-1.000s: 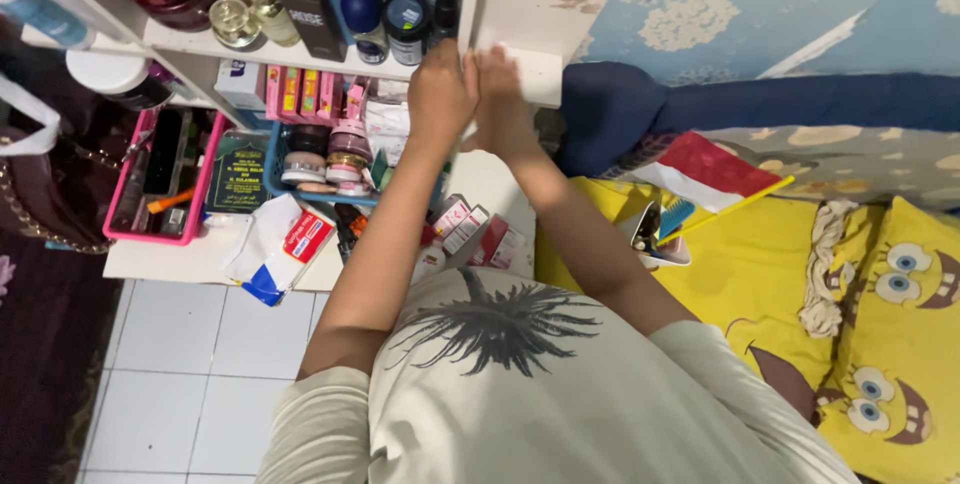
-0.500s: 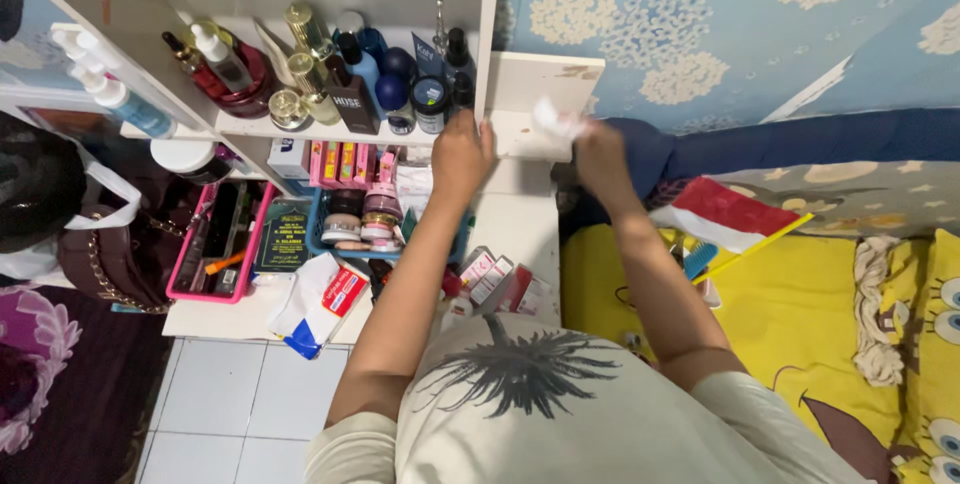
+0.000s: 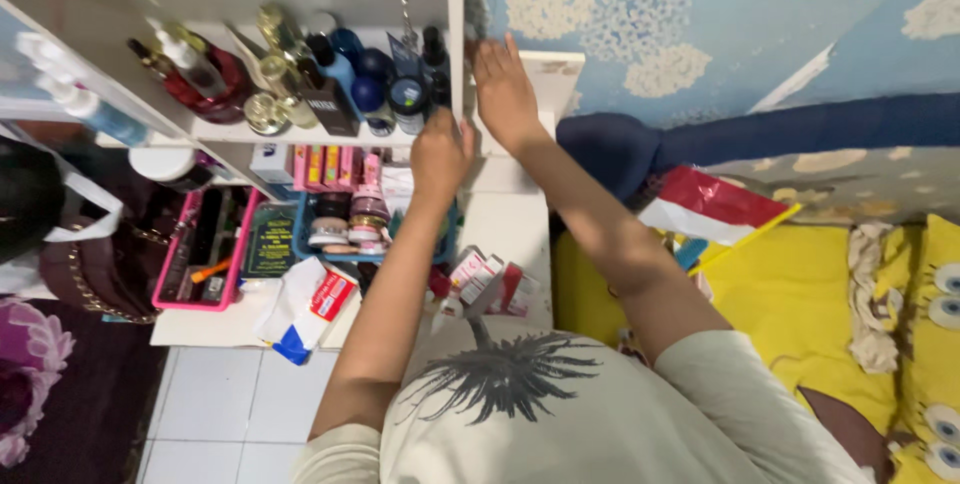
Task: The person wipes the top shelf of a white shelving unit with a white tissue. They remove a watch and a roll of tape, wipe the shelf, then place the items back. The person also moves several small cosmetic containers and boxes from the shelf to the bed and back.
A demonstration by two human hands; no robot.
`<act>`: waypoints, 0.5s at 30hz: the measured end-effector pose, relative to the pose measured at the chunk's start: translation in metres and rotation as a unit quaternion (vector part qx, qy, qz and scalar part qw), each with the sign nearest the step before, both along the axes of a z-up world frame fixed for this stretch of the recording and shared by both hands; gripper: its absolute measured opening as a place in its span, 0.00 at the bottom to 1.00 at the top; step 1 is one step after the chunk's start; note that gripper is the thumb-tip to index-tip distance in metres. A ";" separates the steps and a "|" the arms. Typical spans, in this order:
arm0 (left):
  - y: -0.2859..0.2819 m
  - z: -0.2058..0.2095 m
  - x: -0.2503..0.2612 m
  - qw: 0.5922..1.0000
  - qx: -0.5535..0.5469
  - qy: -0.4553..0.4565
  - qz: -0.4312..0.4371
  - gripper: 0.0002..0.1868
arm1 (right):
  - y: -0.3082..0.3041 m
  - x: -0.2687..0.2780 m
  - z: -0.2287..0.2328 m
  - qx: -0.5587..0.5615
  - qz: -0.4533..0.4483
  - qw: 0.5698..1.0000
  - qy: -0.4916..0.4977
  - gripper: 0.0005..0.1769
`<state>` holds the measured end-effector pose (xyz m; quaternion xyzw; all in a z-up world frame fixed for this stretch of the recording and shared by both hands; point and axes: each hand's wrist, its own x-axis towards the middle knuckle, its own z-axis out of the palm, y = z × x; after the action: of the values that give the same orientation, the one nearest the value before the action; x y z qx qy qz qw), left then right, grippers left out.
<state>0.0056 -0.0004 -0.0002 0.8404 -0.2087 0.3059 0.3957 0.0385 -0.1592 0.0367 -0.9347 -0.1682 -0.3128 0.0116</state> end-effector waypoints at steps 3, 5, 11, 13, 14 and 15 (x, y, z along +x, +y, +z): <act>-0.001 0.000 -0.003 1.000 0.004 0.008 0.008 0.12 | -0.024 -0.006 -0.003 0.011 0.020 0.999 -0.038 0.30; -0.001 0.003 -0.004 1.000 0.000 0.010 0.008 0.12 | -0.045 -0.015 -0.002 -0.029 -0.007 0.998 -0.057 0.31; 0.000 0.000 -0.004 1.000 0.000 0.003 0.002 0.11 | -0.098 -0.045 -0.003 0.003 -0.041 0.999 -0.028 0.32; -0.001 0.000 -0.004 1.000 -0.008 0.014 -0.002 0.11 | -0.100 -0.045 -0.007 0.018 -0.071 0.997 -0.034 0.33; -0.002 -0.001 -0.004 1.000 -0.005 0.012 -0.003 0.11 | -0.103 -0.045 -0.010 0.020 -0.086 0.995 -0.051 0.32; 0.001 -0.002 -0.003 1.000 -0.002 0.010 -0.005 0.11 | -0.104 -0.045 -0.013 0.022 -0.101 0.992 -0.069 0.32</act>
<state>0.0022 0.0009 -0.0017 0.8418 -0.2082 0.2960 0.4005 -0.0067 -0.2632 0.0238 -0.9227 -0.0660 -0.3796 -0.0112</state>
